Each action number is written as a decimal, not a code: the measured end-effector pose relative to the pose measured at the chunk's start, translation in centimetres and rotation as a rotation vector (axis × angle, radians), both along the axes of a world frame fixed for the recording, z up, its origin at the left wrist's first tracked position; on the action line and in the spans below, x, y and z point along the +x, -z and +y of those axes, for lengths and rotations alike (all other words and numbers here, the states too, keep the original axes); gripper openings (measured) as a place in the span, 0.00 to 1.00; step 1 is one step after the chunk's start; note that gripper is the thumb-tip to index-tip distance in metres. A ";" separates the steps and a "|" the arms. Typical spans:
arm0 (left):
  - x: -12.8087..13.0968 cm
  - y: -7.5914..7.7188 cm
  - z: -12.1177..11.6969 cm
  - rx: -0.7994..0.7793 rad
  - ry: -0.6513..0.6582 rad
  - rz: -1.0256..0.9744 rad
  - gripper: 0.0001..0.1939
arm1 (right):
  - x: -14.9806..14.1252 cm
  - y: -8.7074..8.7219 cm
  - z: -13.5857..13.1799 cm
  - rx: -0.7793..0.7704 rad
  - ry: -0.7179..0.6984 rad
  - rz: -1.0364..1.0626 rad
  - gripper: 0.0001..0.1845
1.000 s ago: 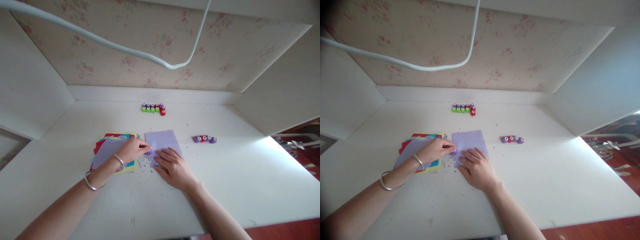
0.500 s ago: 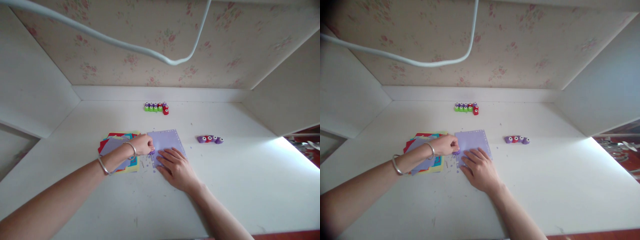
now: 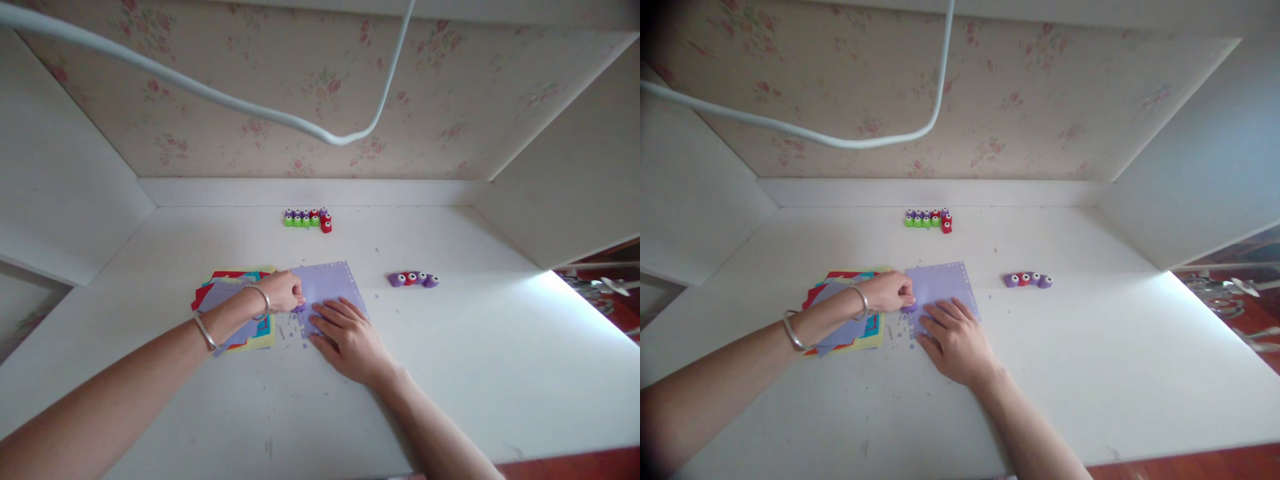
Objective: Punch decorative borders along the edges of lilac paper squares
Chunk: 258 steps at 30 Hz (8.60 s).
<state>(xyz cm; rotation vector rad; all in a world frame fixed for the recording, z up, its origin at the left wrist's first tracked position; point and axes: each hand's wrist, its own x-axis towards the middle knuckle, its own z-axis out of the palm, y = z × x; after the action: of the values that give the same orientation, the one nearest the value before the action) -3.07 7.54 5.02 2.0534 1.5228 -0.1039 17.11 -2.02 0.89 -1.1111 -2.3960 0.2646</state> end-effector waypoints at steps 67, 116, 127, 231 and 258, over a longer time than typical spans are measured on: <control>2.3 1.1 -13.0 0.627 0.058 -0.679 0.16 | 1.4 -2.9 -5.2 -0.731 0.225 0.872 0.18; 7.6 2.1 12.1 0.573 -0.068 -0.016 0.15 | 8.8 1.2 5.4 0.122 0.955 -0.019 0.20; 5.8 0.4 9.3 0.491 -0.072 -0.292 0.12 | 7.8 1.3 3.7 0.185 0.751 0.238 0.19; -3.7 4.1 -5.6 0.663 0.106 -0.495 0.13 | -1.0 -0.3 0.9 -0.052 -0.009 -0.024 0.27; -2.8 2.2 -4.7 0.395 -0.057 -0.463 0.15 | -1.1 0.2 1.0 -0.059 -0.023 -0.036 0.24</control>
<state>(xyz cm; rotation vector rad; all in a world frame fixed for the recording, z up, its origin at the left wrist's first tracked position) -5.91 2.82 2.78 2.1227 1.3767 0.6977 16.03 -1.01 0.72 -1.1244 -2.4483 0.3267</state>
